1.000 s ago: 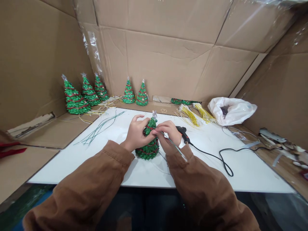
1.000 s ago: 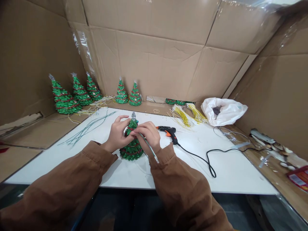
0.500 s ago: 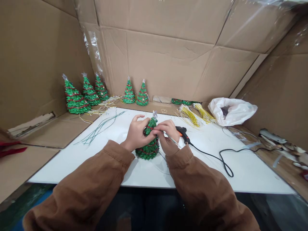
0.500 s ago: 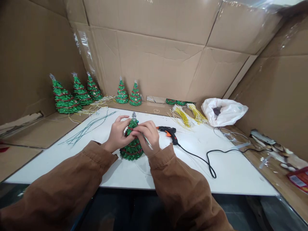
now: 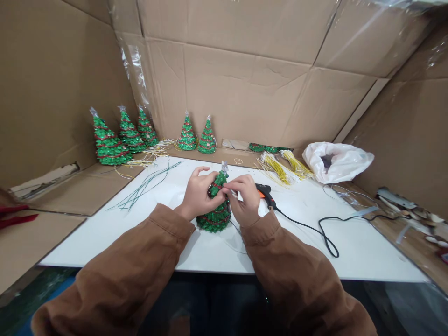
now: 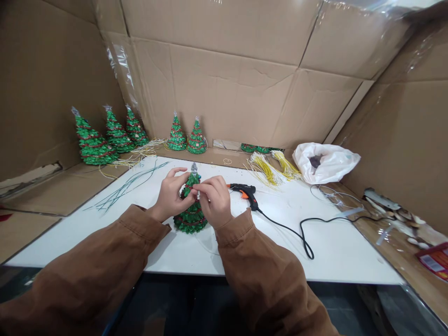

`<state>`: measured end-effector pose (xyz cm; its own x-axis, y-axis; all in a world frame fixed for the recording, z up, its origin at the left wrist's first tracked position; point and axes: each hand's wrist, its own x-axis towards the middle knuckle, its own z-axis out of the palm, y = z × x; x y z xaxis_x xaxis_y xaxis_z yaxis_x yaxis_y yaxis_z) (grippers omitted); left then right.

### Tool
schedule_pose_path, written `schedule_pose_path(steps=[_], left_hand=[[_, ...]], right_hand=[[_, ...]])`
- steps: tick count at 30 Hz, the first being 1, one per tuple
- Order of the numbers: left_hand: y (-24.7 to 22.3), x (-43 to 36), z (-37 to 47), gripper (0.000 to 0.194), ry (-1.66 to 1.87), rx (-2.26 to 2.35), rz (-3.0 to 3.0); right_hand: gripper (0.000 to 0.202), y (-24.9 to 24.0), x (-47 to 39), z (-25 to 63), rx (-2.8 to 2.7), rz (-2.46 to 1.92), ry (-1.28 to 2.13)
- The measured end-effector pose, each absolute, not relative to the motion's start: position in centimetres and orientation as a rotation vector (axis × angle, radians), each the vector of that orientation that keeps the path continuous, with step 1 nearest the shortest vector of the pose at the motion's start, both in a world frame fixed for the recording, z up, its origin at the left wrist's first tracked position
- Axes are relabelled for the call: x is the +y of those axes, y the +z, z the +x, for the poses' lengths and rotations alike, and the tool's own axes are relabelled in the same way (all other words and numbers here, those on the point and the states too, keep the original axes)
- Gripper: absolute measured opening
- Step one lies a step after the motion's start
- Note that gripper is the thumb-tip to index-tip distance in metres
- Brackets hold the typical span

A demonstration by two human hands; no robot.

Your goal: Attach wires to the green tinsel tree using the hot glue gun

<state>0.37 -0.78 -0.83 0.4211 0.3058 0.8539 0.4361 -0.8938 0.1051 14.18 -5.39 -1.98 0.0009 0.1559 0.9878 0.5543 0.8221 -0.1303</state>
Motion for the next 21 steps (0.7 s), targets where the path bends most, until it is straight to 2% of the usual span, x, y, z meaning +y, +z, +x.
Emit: schedule_pose_path(steps=[3, 7, 11, 16, 21], left_hand=[[-0.84, -0.70, 0.35, 0.011, -1.467, -0.683, -2.539], [-0.74, -0.77, 0.34, 0.011, -1.467, -0.679, -2.533], [-0.71, -0.88, 0.39, 0.010, -1.466, -0.700, -2.533], [-0.70, -0.91, 0.44, 0.009, -1.485, -0.679, -2.533], [-0.69, -0.92, 0.40, 0.011, -1.490, -0.666, -2.518]], right_hand=[[0.009, -1.94, -5.50, 14.13, -1.600, -0.648, -0.341], [0.018, -2.32, -5.60, 14.25, -1.528, -0.539, -0.284], [0.013, -2.07, -5.68, 14.22, -1.522, -0.550, -0.372], [0.011, -1.82, -5.59, 14.03, -1.642, -0.681, -0.318], [0.019, -2.26, -5.62, 14.17, -1.565, -0.577, -0.276]])
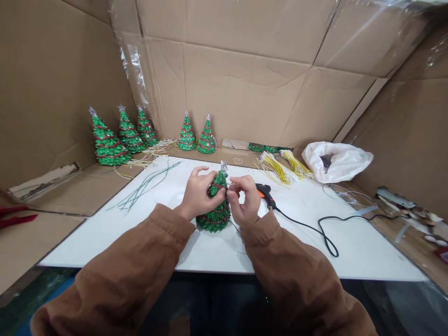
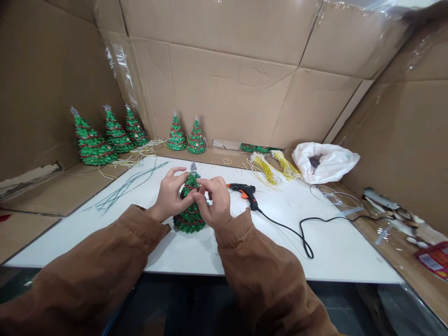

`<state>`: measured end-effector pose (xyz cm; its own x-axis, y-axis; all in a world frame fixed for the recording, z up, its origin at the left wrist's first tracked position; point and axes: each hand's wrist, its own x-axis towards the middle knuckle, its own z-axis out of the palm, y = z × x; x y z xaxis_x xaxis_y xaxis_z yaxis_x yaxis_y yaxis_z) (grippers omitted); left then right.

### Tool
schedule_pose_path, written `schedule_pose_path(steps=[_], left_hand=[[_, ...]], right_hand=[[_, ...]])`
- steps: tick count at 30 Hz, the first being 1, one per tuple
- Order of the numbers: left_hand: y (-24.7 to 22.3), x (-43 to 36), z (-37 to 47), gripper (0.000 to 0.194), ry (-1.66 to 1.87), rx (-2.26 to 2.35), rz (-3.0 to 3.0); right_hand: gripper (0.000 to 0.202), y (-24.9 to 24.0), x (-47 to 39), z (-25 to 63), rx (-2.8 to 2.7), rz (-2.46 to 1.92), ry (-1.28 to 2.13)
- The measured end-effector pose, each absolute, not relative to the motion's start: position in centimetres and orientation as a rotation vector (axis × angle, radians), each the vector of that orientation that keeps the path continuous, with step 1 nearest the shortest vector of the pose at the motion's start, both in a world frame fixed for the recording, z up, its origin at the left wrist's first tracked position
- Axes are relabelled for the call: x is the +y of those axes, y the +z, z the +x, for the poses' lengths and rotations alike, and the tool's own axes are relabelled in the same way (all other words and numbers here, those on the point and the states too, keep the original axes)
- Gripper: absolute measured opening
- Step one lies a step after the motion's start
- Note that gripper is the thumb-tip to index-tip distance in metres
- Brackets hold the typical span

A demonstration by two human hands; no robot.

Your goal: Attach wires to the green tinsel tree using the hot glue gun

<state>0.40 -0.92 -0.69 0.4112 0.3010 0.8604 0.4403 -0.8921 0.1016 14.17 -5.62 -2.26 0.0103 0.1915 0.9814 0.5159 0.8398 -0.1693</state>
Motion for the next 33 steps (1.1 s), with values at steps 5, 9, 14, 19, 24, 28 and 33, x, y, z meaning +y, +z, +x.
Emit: schedule_pose_path(steps=[5, 9, 14, 19, 24, 28, 33], left_hand=[[-0.64, -0.98, 0.44, 0.009, -1.482, -0.687, -2.530], [-0.59, -1.00, 0.48, 0.008, -1.481, -0.705, -2.547], [-0.63, -0.94, 0.46, 0.009, -1.470, -0.713, -2.550], [-0.66, -0.90, 0.51, 0.010, -1.473, -0.733, -2.548], [-0.62, -0.98, 0.50, 0.008, -1.497, -0.696, -2.542], [-0.57, -0.94, 0.33, 0.008, -1.485, -0.679, -2.587], [-0.62, -0.85, 0.28, 0.016, -1.435, -0.716, -2.699]], right_hand=[[0.012, -2.08, -5.54, 14.06, -1.586, -0.647, -0.343], [0.011, -1.94, -5.48, 14.02, -1.635, -0.707, -0.327], [0.010, -2.14, -5.49, 14.12, -1.637, -0.729, -0.312], [0.011, -2.35, -5.53, 13.96, -1.593, -0.736, -0.250], [0.012, -2.23, -5.50, 13.92, -1.606, -0.726, -0.293], [0.015, -2.03, -5.42, 14.06, -1.612, -0.680, -0.384], [0.016, -1.98, -5.34, 14.14, -1.588, -0.656, -0.418]])
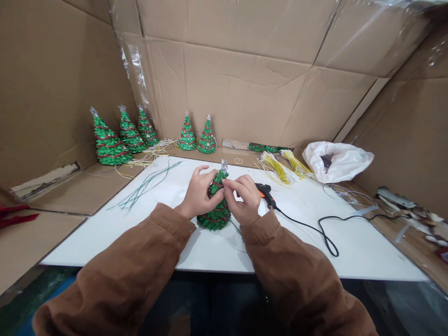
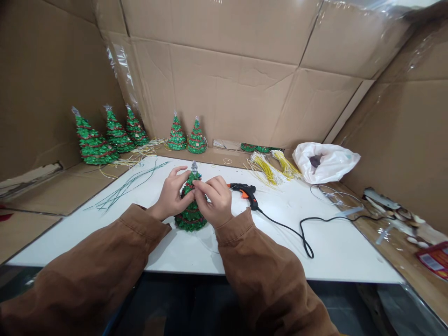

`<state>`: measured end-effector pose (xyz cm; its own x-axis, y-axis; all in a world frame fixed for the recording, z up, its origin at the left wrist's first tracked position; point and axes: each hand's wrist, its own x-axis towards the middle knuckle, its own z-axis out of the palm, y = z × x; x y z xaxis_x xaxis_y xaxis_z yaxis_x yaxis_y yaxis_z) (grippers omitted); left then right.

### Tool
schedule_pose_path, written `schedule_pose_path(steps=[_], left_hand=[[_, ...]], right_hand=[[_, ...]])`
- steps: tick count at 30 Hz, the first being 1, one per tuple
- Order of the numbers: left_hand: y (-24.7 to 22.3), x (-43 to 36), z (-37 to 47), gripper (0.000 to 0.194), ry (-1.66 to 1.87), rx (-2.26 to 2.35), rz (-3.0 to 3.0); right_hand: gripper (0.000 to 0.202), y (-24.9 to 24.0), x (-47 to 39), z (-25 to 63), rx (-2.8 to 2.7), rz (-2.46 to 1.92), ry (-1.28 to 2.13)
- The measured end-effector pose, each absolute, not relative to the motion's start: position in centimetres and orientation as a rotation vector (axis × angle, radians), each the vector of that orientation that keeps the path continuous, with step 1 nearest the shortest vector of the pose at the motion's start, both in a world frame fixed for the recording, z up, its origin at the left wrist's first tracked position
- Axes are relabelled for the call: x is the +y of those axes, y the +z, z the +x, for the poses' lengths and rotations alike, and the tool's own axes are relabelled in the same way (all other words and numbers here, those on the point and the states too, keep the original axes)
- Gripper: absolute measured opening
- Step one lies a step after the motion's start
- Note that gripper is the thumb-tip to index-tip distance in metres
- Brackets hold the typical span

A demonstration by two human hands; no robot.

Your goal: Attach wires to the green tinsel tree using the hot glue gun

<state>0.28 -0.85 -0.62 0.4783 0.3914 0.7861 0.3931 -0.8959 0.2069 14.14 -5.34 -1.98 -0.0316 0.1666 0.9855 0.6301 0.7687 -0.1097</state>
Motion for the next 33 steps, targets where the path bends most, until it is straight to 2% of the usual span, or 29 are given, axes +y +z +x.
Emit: schedule_pose_path(steps=[9, 19, 25, 33], left_hand=[[-0.86, -0.63, 0.47, 0.018, -1.549, -0.697, -2.945], [-1.12, -0.87, 0.69, 0.011, -1.556, -0.717, -2.942], [-1.28, -0.98, 0.96, 0.015, -1.569, -0.756, -2.939], [-1.25, -0.88, 0.84, 0.014, -1.616, -0.756, -2.958]], right_hand=[[0.018, -1.96, -5.16, 14.50, -1.635, -0.648, -0.242], [0.022, -1.41, -5.24, 14.82, -1.624, -0.753, -0.228], [0.019, -1.31, -5.18, 14.76, -1.619, -0.816, -0.111], [0.020, -1.55, -4.81, 14.64, -1.616, -0.712, -0.047]])
